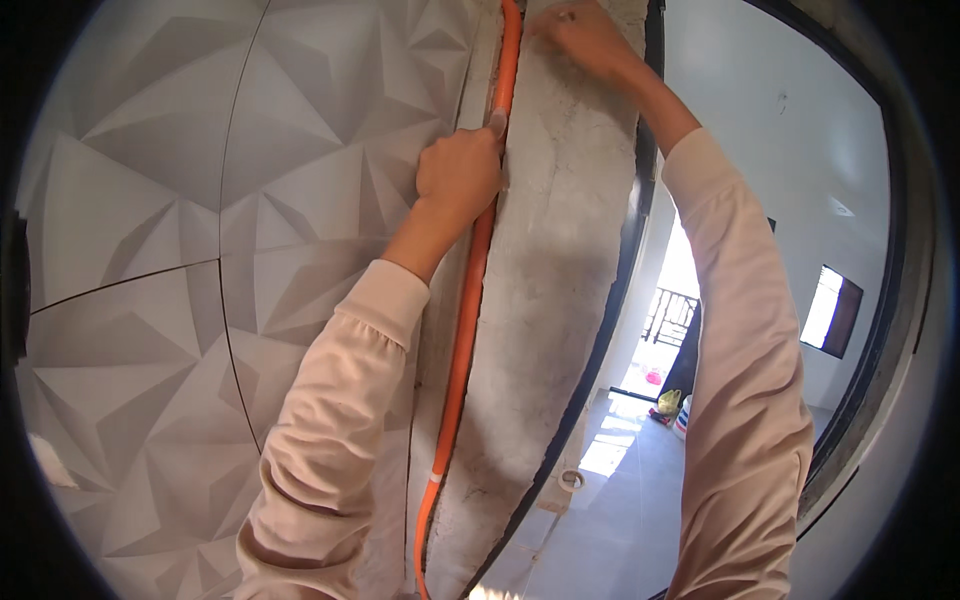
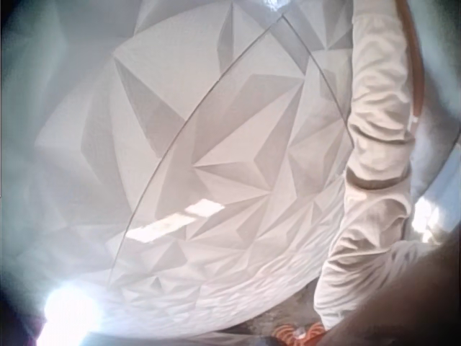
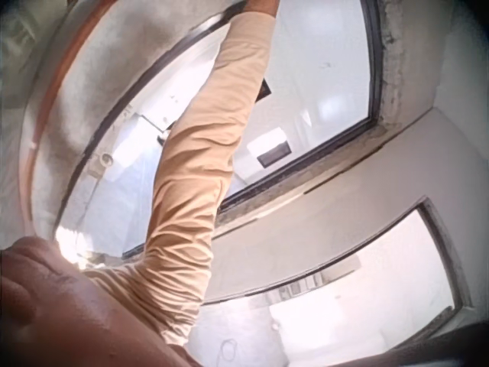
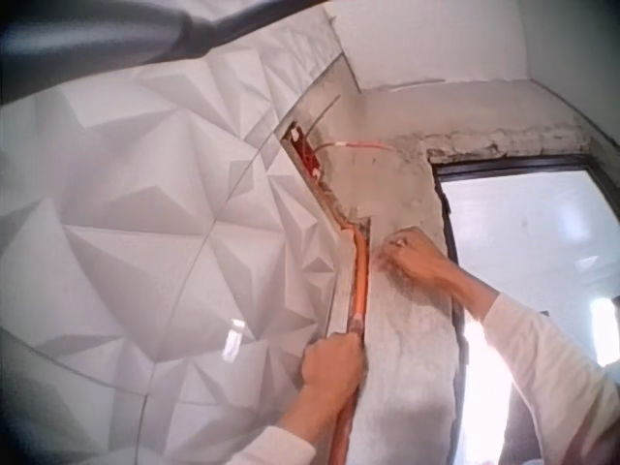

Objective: Securing an orange electrical conduit pipe into a concrete wall groove using nails and a hammer.

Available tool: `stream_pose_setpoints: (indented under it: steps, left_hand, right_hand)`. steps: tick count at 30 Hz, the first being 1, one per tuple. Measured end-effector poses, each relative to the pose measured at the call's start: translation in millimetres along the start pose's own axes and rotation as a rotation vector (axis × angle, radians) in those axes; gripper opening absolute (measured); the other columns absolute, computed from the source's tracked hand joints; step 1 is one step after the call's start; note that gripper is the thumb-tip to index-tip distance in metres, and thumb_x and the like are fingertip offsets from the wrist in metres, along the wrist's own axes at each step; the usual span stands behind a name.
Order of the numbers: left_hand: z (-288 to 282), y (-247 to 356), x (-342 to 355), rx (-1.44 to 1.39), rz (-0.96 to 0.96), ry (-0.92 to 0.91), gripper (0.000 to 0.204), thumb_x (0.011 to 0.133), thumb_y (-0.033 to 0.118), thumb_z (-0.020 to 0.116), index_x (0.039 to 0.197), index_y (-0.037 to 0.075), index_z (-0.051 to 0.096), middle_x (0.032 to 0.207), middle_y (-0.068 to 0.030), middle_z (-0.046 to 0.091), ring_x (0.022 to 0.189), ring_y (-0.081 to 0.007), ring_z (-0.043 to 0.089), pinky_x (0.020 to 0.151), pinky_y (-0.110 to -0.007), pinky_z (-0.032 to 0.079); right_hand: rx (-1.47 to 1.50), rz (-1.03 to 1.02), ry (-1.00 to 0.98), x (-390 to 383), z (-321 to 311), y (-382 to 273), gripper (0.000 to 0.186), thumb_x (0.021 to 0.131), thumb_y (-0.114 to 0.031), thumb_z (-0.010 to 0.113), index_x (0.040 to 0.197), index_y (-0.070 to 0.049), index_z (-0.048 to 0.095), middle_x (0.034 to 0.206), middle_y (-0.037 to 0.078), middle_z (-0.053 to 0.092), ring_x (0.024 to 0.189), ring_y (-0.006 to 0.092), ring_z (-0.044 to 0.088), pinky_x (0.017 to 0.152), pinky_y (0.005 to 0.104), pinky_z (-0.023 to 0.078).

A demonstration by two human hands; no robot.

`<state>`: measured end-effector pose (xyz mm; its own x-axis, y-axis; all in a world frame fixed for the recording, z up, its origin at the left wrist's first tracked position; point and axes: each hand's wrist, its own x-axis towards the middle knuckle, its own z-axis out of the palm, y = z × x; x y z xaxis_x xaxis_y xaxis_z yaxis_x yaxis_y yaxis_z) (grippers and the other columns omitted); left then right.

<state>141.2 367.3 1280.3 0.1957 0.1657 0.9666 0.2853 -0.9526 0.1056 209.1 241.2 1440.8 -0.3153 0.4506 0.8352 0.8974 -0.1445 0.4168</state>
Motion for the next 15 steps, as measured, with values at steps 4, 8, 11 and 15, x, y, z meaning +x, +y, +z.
stream_pose_setpoints:
  steps: [4,8,11,15]
  left_hand:
    - [-0.2,-1.0,-5.5,-0.019,-0.001,0.056,0.049,0.077,0.01,0.054,0.125,0.012,0.049,0.073,-0.0154,0.063,0.069,-0.0332,0.064,0.059,-0.044,0.05]
    - [6.3,0.1,-11.5,-0.073,-0.031,0.094,0.034,0.079,0.01,0.054,0.113,0.004,0.054,0.076,-0.0166,0.064,0.071,-0.0331,0.065,0.063,-0.042,0.051]
    - [12.7,3.5,-12.5,-0.227,-0.124,0.122,0.026,0.081,0.012,0.057,0.106,0.005,0.055,0.075,-0.0178,0.063,0.072,-0.037,0.063,0.064,-0.046,0.049]
    - [17.7,3.9,-12.5,-0.472,-0.214,0.244,0.023,0.08,0.01,0.06,0.101,0.004,0.055,0.076,-0.0195,0.063,0.075,-0.0384,0.062,0.068,-0.047,0.048]
  right_hand:
    - [0.528,0.368,-0.204,0.9,-12.3,-24.2,0.024,0.086,-0.029,0.047,0.09,-0.01,0.062,0.071,-0.004,0.045,0.057,0.0049,0.034,0.052,0.0222,0.032]
    - [0.528,0.307,-0.262,-0.8,0.9,-25.9,0.027,0.092,-0.028,0.041,0.091,-0.01,0.062,0.073,-0.005,0.046,0.058,0.005,0.037,0.053,0.0213,0.033]
    - [0.172,0.024,-0.099,-9.9,12.9,-30.6,0.032,0.095,-0.03,0.04,0.092,-0.007,0.062,0.078,-0.002,0.051,0.063,0.0076,0.045,0.057,0.0219,0.039]
    - [0.087,-0.173,-0.095,-13.5,14.6,-23.4,0.033,0.094,-0.033,0.045,0.092,-0.004,0.062,0.081,0.001,0.055,0.068,0.0118,0.051,0.065,0.0258,0.044]
